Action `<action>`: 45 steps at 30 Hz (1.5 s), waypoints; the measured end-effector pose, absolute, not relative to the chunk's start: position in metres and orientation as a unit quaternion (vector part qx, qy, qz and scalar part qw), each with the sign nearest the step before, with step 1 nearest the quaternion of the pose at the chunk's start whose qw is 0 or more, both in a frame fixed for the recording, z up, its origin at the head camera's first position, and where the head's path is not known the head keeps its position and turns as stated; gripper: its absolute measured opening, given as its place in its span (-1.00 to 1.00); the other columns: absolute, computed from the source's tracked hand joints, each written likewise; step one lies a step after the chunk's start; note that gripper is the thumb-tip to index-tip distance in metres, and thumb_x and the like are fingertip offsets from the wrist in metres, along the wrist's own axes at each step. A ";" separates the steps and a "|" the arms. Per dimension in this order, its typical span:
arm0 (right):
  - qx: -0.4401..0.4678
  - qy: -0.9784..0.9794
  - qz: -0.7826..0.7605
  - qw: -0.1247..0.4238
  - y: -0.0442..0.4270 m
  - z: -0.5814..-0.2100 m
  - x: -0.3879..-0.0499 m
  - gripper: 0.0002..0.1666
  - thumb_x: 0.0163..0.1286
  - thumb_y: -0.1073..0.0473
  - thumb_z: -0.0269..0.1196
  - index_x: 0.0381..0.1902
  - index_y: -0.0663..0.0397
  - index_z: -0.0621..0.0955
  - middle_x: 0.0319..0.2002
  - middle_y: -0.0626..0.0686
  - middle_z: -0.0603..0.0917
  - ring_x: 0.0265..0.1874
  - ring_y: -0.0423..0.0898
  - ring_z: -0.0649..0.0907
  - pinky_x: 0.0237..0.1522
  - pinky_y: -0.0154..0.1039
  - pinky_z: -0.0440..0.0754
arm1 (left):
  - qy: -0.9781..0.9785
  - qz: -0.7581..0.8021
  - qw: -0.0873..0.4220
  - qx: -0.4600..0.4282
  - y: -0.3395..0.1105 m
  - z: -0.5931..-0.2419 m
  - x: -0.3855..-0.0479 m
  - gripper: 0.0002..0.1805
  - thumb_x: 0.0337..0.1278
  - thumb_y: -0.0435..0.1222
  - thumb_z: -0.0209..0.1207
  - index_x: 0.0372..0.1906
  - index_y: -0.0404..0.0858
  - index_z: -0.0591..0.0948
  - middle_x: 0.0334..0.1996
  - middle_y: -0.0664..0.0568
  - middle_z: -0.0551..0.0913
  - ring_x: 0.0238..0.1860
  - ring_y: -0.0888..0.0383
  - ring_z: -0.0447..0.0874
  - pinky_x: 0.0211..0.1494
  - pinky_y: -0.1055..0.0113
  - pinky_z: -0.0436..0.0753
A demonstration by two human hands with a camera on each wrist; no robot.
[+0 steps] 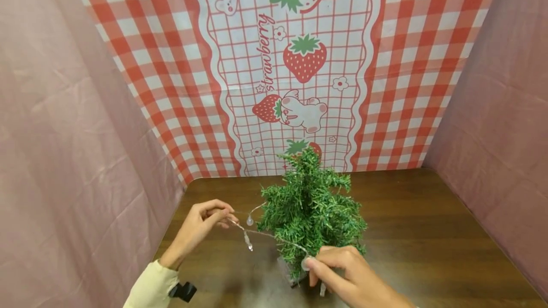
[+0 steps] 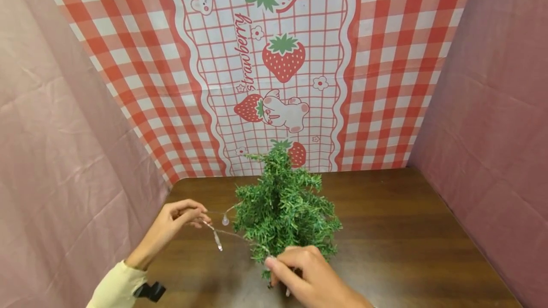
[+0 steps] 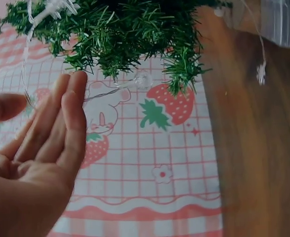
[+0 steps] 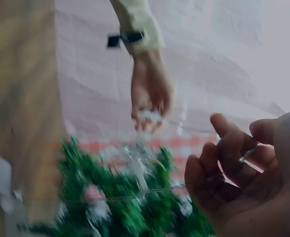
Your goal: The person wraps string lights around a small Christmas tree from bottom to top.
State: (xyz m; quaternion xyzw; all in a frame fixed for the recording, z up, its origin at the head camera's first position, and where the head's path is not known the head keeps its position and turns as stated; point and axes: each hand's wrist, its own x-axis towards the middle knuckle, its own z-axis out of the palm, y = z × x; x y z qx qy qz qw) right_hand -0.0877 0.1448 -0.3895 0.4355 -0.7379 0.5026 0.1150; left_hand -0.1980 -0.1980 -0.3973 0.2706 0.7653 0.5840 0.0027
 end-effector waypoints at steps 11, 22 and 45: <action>0.286 -0.806 0.481 0.191 0.182 -0.379 -0.082 -0.63 0.49 0.46 0.06 -0.19 -0.10 0.68 -0.64 -0.26 0.53 -0.68 -0.35 0.52 -0.61 -0.43 0.50 | 0.783 0.489 -0.122 0.364 -0.177 -0.382 -0.175 -0.84 0.29 -0.49 0.21 -0.17 -0.18 0.67 -0.40 0.03 0.76 -0.38 0.21 0.74 -0.35 0.28 0.71; 0.215 -0.789 0.518 0.253 0.201 -0.372 -0.075 -0.69 0.47 0.52 0.04 -0.12 0.05 0.59 -0.68 -0.17 0.48 -0.75 -0.28 0.49 -0.71 -0.39 0.45 | 0.777 0.442 -0.175 0.413 -0.152 -0.374 -0.169 -0.77 0.19 -0.54 0.26 -0.19 -0.16 0.69 -0.40 0.10 0.74 -0.45 0.30 0.68 -0.45 0.34 0.68; 0.152 -0.786 0.483 0.356 0.244 -0.348 -0.076 -0.71 0.32 0.61 0.15 -0.20 0.24 0.68 -0.66 -0.17 0.45 -0.79 -0.28 0.24 -0.79 -0.40 0.18 | 0.797 0.377 -0.187 0.433 -0.102 -0.365 -0.167 -0.94 0.31 -0.41 0.23 -0.24 -0.24 0.69 -0.49 0.17 0.64 -0.51 0.43 0.50 -0.43 0.58 0.54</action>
